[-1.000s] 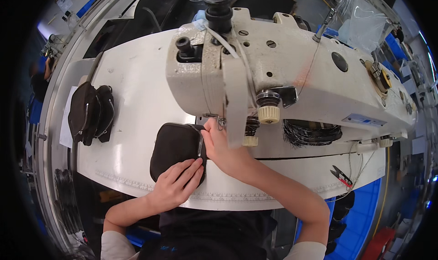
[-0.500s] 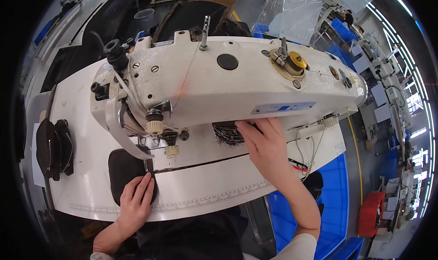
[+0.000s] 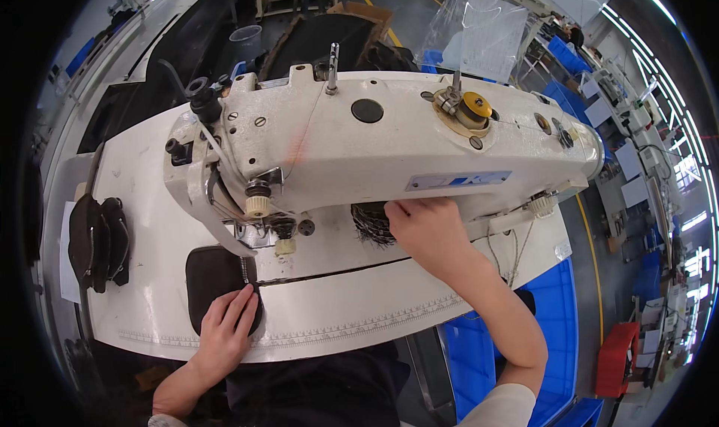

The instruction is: Sewing a zipper component onto the main body of a small bag using an industrial sewing machine.

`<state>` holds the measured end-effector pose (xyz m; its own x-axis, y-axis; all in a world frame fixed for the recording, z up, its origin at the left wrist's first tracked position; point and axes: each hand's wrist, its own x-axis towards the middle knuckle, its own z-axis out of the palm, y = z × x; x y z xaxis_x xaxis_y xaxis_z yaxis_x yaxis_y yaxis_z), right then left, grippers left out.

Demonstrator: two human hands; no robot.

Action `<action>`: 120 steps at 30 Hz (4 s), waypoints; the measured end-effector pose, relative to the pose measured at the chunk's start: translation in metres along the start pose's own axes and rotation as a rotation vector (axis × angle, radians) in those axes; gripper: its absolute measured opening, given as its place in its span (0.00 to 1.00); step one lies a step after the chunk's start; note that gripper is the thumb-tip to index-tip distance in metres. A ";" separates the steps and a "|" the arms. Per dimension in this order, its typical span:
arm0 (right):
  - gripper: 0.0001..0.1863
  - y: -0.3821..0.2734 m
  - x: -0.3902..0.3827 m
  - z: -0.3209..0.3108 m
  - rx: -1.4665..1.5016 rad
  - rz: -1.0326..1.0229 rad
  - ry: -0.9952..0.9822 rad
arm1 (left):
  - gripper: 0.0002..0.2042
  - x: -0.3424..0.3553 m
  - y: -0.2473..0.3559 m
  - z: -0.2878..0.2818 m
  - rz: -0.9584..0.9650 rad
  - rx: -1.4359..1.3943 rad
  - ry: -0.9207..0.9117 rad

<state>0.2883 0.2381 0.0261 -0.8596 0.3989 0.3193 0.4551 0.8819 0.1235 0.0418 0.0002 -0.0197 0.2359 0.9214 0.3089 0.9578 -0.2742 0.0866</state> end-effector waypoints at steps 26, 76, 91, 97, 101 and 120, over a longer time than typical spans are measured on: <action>0.32 -0.139 -0.005 0.037 0.548 -0.325 -0.133 | 0.24 0.004 -0.054 -0.059 -0.372 -0.286 0.340; 0.22 -0.142 0.006 0.065 0.472 -0.451 -0.072 | 0.23 0.034 -0.032 0.020 -0.015 -0.137 0.016; 0.05 -0.124 0.031 0.066 0.353 -0.269 0.099 | 0.16 0.058 -0.055 0.059 -0.022 -0.209 0.096; 0.08 -0.120 0.029 0.061 0.252 -0.250 0.149 | 0.16 0.064 -0.052 0.056 -0.044 -0.256 0.067; 0.11 -0.126 0.037 0.071 0.340 -0.337 0.091 | 0.17 0.050 -0.061 0.054 -0.040 -0.174 0.073; 0.17 -0.103 0.037 0.103 0.976 0.161 -0.153 | 0.11 0.064 -0.063 0.034 0.038 -0.099 0.184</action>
<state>0.1858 0.1882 -0.0719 -0.8565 0.4991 0.1313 0.2378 0.6075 -0.7578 0.0018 0.0855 -0.0373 0.2293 0.8465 0.4805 0.9257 -0.3423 0.1613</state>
